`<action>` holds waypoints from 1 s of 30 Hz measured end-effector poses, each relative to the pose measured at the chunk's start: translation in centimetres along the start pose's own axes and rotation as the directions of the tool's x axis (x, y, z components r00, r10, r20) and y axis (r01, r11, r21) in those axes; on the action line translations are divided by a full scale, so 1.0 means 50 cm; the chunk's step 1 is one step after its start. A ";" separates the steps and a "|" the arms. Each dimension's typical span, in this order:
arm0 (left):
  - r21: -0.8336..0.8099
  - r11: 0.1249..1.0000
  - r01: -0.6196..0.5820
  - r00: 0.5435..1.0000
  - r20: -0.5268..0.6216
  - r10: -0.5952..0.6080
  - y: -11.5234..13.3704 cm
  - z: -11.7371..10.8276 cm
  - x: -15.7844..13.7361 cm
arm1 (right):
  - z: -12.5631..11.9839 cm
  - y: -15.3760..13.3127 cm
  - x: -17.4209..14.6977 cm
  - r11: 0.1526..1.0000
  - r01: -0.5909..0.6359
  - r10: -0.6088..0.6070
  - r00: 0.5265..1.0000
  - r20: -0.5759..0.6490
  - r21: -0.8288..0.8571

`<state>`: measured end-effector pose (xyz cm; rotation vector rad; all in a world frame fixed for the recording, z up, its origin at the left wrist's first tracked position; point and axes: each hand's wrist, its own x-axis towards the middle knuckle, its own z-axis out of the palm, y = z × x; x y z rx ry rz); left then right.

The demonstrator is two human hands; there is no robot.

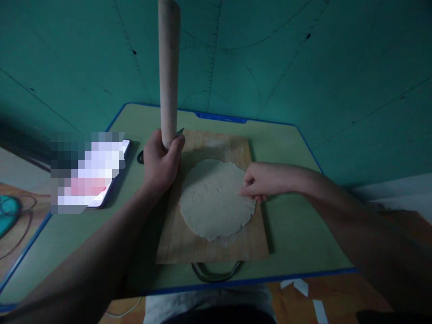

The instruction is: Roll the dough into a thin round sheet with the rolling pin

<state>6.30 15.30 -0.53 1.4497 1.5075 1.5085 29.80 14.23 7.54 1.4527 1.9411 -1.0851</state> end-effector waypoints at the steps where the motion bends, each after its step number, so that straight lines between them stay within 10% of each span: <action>1: 0.019 1.000 -0.007 1.000 -0.010 0.007 0.000 0.000 0.000 | 0.002 0.007 0.001 0.999 -0.005 0.005 1.000 0.010 0.045; 30: 0.137 0.991 0.006 0.999 -0.039 -0.001 0.007 0.000 0.000 | -0.037 -0.032 0.028 0.994 -0.089 0.101 0.975 0.196 -0.071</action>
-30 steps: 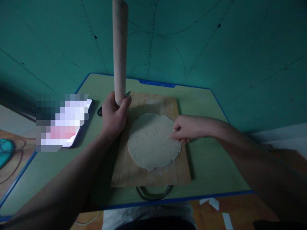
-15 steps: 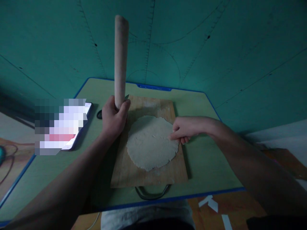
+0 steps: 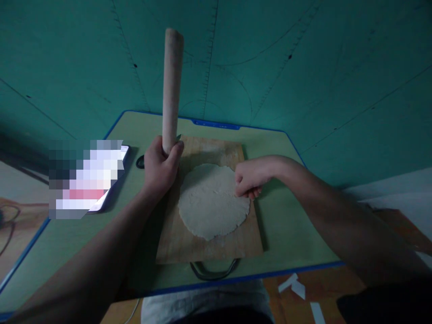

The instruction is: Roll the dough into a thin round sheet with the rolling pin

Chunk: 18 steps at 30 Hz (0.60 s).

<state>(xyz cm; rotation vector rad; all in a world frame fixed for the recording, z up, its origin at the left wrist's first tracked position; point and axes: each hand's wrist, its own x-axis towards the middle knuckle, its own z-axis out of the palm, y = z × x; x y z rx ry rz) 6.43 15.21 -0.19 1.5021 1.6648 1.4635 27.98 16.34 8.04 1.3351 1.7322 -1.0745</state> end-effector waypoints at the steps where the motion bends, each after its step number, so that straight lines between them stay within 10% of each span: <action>1: -0.001 1.000 0.000 1.000 0.000 0.000 0.000 0.000 0.000 | -0.002 0.005 0.004 0.999 0.013 -0.013 1.000 0.023 0.032; 18: 0.032 0.999 0.020 1.000 0.012 -0.020 0.005 -0.002 0.000 | -0.005 0.024 0.024 0.990 0.016 -0.026 0.998 0.065 0.138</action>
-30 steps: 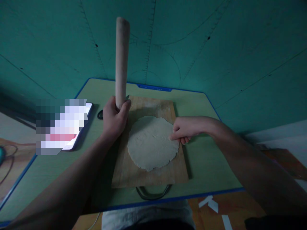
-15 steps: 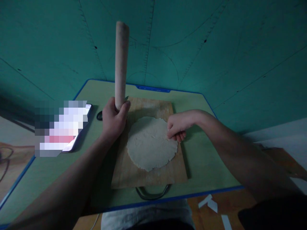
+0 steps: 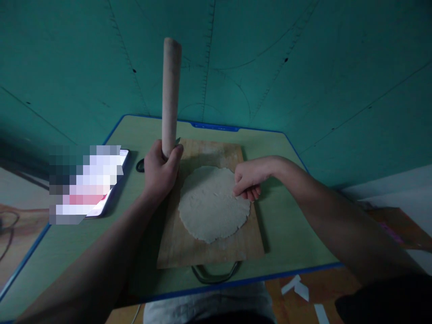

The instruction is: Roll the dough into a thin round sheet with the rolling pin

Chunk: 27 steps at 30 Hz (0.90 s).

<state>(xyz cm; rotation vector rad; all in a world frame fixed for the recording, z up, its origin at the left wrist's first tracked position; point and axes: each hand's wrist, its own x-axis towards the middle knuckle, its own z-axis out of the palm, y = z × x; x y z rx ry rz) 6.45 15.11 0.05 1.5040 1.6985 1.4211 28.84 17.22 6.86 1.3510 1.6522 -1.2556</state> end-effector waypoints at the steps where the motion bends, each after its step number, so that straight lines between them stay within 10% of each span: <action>1: 0.007 1.000 -0.001 1.000 -0.004 0.001 0.001 0.000 0.000 | 0.001 -0.001 0.000 1.000 -0.010 0.010 1.000 -0.003 -0.008; 27: -0.034 0.999 0.019 1.000 0.010 -0.019 0.001 -0.001 0.001 | 0.005 -0.007 -0.003 0.999 0.013 -0.013 1.000 -0.013 -0.044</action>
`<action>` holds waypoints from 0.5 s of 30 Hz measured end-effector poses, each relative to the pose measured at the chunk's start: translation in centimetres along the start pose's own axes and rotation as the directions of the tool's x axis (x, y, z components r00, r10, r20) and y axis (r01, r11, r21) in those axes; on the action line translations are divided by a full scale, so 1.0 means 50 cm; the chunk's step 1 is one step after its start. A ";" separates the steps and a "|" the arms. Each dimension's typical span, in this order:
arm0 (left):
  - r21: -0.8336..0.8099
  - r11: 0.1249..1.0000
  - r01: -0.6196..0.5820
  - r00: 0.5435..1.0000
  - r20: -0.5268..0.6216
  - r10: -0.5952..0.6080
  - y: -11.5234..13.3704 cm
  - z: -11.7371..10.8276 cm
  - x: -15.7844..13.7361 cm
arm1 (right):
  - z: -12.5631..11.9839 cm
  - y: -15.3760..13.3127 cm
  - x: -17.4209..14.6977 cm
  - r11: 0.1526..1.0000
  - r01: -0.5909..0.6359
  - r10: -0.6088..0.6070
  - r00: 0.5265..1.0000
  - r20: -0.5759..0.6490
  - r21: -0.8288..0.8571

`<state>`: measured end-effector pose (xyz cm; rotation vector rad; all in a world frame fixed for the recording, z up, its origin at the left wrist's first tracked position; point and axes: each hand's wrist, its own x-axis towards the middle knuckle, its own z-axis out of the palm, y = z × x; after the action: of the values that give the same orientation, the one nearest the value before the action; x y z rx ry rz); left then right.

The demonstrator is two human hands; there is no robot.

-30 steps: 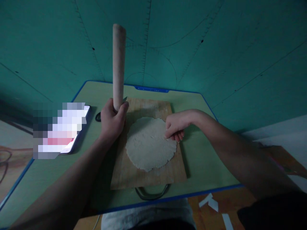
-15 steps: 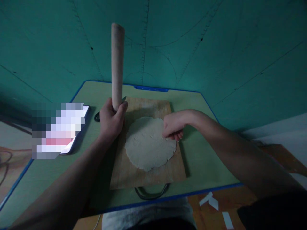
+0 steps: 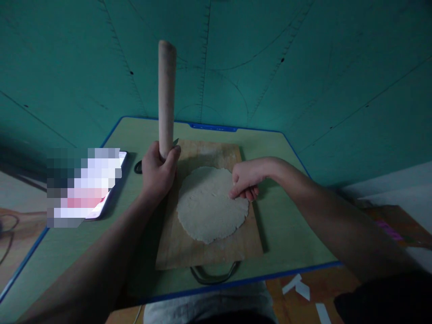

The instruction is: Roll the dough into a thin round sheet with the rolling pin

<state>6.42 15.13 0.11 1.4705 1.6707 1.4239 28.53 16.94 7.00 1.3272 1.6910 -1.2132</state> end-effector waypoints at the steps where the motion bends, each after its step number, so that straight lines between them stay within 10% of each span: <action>1: 0.002 1.000 -0.004 1.000 0.002 0.004 0.000 0.000 0.000 | 0.000 -0.005 -0.001 1.000 -0.014 0.013 1.000 -0.009 -0.027; 15: 0.100 0.995 -0.028 0.999 0.048 0.024 0.016 -0.016 -0.003 | 0.005 -0.050 -0.002 0.983 -0.055 0.047 0.998 -0.047 -0.177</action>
<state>6.07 14.60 1.06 1.5737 1.7225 1.3254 26.15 16.54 7.66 1.2863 1.7403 -0.9857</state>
